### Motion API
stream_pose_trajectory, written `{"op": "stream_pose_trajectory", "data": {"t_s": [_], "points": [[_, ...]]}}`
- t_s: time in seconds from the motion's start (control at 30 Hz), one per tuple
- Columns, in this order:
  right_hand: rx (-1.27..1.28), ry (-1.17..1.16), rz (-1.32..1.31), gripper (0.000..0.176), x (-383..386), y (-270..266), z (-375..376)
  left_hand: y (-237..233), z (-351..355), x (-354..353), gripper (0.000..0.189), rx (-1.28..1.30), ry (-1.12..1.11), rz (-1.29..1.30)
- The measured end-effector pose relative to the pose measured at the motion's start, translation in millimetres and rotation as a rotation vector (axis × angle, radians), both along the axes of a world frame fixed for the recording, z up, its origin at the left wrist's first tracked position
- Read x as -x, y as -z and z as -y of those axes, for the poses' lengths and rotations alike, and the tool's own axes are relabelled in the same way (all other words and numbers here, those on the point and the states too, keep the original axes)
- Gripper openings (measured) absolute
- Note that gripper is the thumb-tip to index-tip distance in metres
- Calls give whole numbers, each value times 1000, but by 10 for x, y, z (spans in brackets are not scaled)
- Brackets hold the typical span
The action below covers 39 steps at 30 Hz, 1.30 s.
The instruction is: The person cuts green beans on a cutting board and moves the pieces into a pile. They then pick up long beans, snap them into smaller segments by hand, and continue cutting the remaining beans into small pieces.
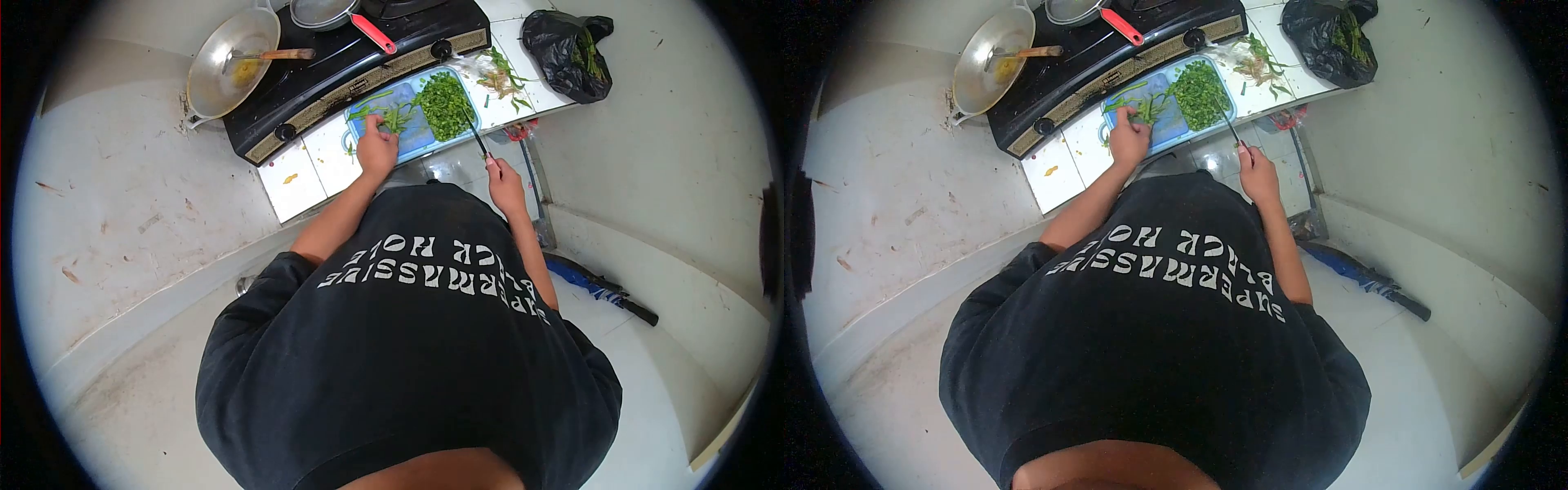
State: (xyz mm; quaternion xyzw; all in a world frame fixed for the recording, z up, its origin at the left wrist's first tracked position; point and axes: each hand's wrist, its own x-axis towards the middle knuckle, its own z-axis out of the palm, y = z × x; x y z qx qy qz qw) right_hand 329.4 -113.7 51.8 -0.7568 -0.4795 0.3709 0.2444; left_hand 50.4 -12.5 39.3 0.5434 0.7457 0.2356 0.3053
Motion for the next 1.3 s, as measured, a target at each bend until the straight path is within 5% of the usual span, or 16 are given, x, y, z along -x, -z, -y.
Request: {"op": "stream_pose_trajectory", "data": {"t_s": [0.2, 0.43, 0.83, 1.07, 1.3], "points": [[9, -11, -2, 42, 10, 9, -18, 119, -14, 113, 29, -328, 348, -233], [-6, 0, -21, 41, 2, 26, -27, 111, -117, 238, 19, -333, 373, -244], [-71, 14, 16, 44, -55, 81, 39, 23, -661, 753, 33, -468, 1313, -433], [15, 24, 4, 43, -111, -28, 94, -64, -726, 617, 27, -563, 1401, -529], [-44, 86, 15, 42, -184, 24, 205, -604, -592, 485, 22, -623, 997, -216]]}}
